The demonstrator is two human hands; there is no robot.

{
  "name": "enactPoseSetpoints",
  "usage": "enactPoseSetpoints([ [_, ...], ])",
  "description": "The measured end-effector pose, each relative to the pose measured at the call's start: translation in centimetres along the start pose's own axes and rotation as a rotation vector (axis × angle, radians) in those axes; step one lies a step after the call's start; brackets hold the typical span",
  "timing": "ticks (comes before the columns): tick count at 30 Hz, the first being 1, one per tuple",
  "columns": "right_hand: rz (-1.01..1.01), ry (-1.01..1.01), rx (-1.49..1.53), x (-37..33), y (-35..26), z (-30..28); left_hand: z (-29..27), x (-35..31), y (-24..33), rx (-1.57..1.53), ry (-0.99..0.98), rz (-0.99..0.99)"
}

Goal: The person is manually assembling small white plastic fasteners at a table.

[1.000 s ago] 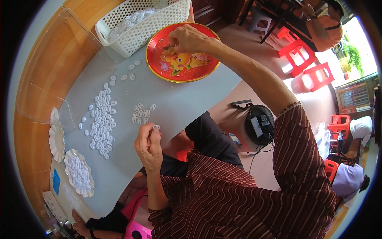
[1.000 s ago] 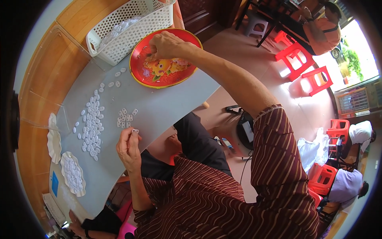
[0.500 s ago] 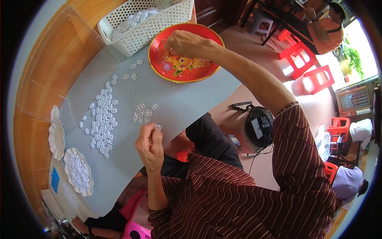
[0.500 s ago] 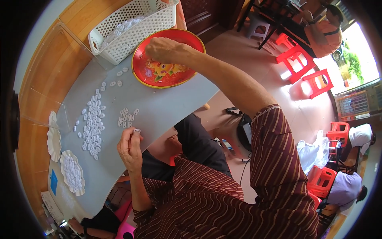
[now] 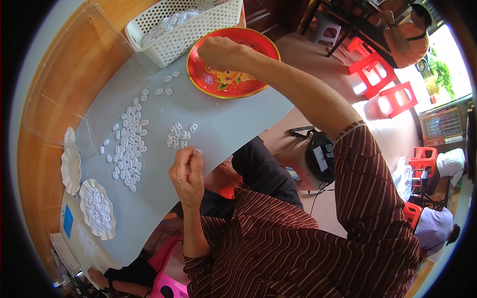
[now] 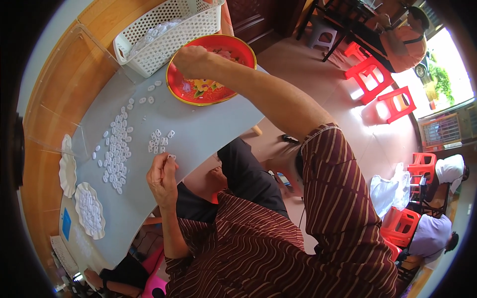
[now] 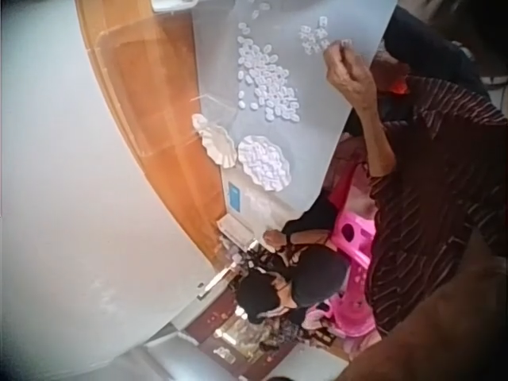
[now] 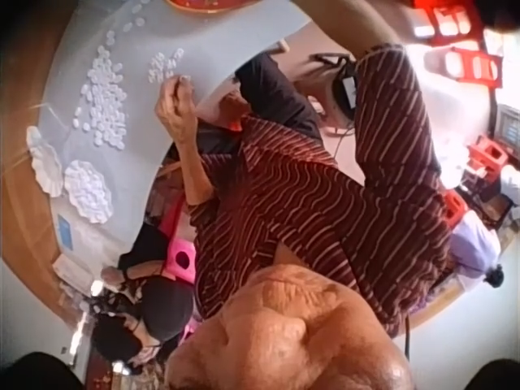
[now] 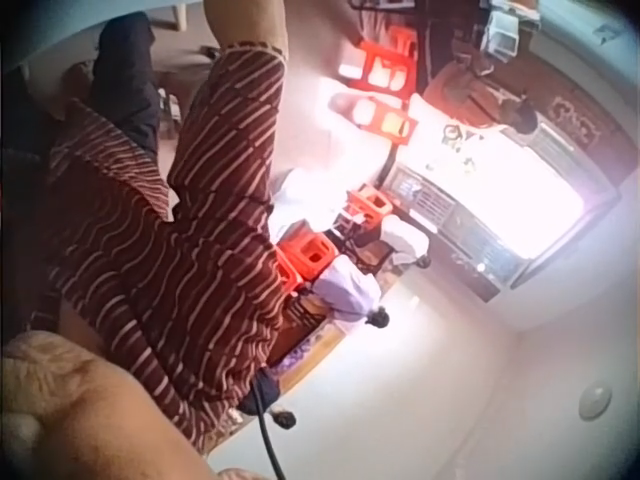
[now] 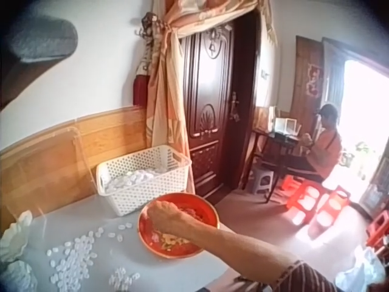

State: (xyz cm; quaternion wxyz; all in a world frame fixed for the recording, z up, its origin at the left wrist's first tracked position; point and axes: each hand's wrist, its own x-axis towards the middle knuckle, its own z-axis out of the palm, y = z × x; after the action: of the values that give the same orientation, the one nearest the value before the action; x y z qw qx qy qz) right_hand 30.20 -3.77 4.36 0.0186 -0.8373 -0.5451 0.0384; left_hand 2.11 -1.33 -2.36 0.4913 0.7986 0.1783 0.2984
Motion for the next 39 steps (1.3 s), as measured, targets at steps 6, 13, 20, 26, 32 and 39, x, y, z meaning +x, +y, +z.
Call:
enactPoseSetpoints([
  [6,0.021,0.181,0.365,-1.9,3.6,1.6,0.7,0.3,-0.2,-0.028,0.003,0.024],
  [13,0.076,0.063,1.144,-5.9,0.0,1.3,0.5,0.3,-0.4,-0.002,-0.009,0.010],
  [20,-0.077,-0.108,1.805,-8.5,-5.4,3.7,0.2,0.4,0.7,-0.235,0.122,-0.131],
  [26,-0.118,-0.099,2.091,-9.2,-8.4,6.6,-0.1,1.0,1.9,-0.343,0.168,-0.204],
  [32,-0.109,0.013,2.182,-9.2,-9.1,7.9,0.6,1.5,1.7,-0.304,0.178,-0.115],
  [39,-0.116,0.089,2.111,-9.6,-9.5,8.1,1.8,1.7,1.4,-0.287,0.189,-0.129],
])
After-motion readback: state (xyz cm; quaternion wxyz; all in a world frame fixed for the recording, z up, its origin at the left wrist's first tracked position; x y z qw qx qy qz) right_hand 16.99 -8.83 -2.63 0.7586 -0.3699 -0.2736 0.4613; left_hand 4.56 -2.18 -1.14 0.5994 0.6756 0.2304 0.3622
